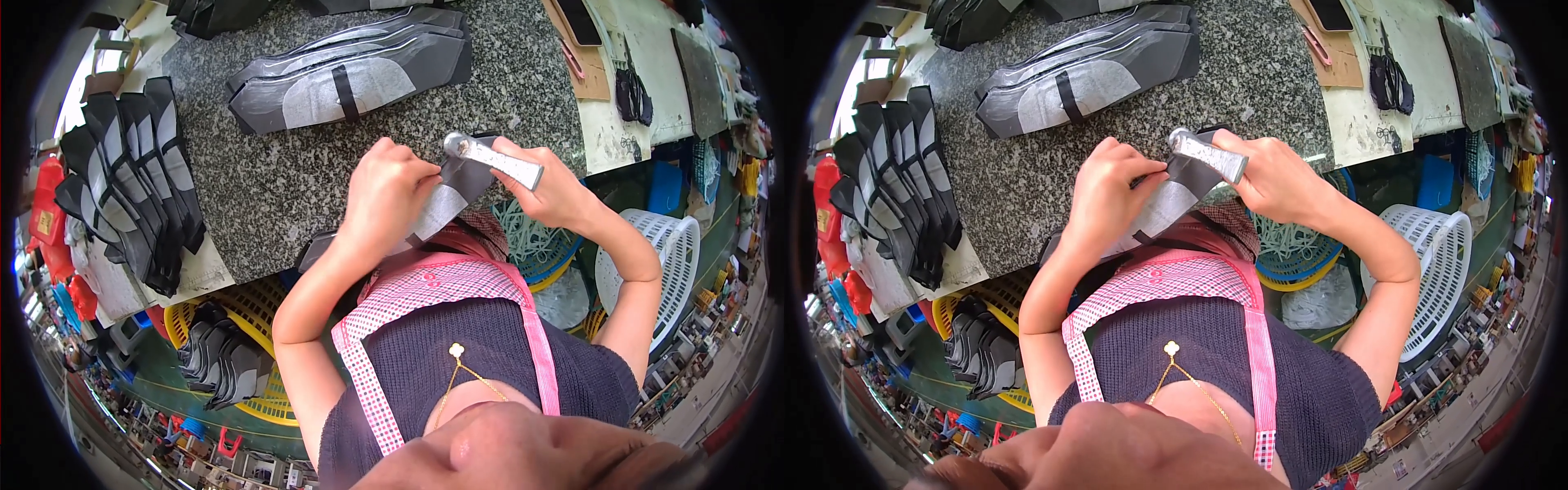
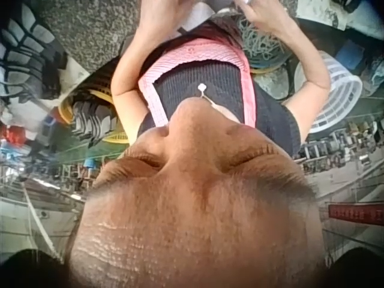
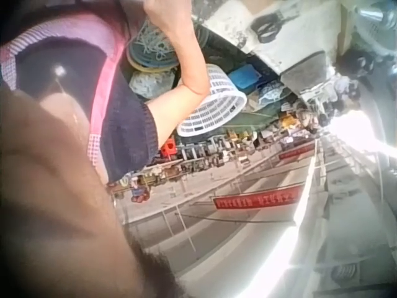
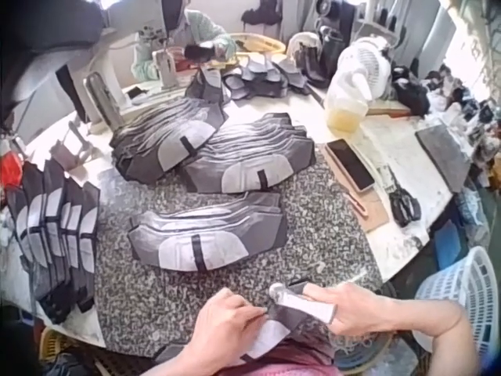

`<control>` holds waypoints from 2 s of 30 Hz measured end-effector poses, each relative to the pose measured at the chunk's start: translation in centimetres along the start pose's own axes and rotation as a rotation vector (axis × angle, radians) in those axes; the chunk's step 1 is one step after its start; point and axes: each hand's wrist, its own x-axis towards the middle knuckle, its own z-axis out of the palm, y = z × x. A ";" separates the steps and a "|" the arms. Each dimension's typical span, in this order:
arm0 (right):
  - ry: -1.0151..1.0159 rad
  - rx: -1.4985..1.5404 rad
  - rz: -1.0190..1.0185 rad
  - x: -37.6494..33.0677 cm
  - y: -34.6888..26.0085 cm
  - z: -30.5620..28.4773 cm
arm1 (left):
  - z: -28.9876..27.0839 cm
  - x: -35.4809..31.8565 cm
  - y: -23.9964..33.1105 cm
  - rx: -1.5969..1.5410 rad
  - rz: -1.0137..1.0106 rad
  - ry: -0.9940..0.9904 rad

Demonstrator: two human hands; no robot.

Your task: Flattening seams on shoe upper components using a small hammer.

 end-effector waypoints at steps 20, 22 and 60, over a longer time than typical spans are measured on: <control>0.023 -0.125 -0.059 -1.3 -1.6 3.5 | 0.5 -2.9 0.1 0.078 0.222 0.224; 0.022 -0.077 -0.009 -1.0 -2.0 3.2 | -1.4 -3.3 -0.3 -0.217 -0.148 0.015; 0.307 0.126 -0.013 -1.4 -1.5 -0.9 | 2.6 0.1 0.9 0.247 0.309 0.223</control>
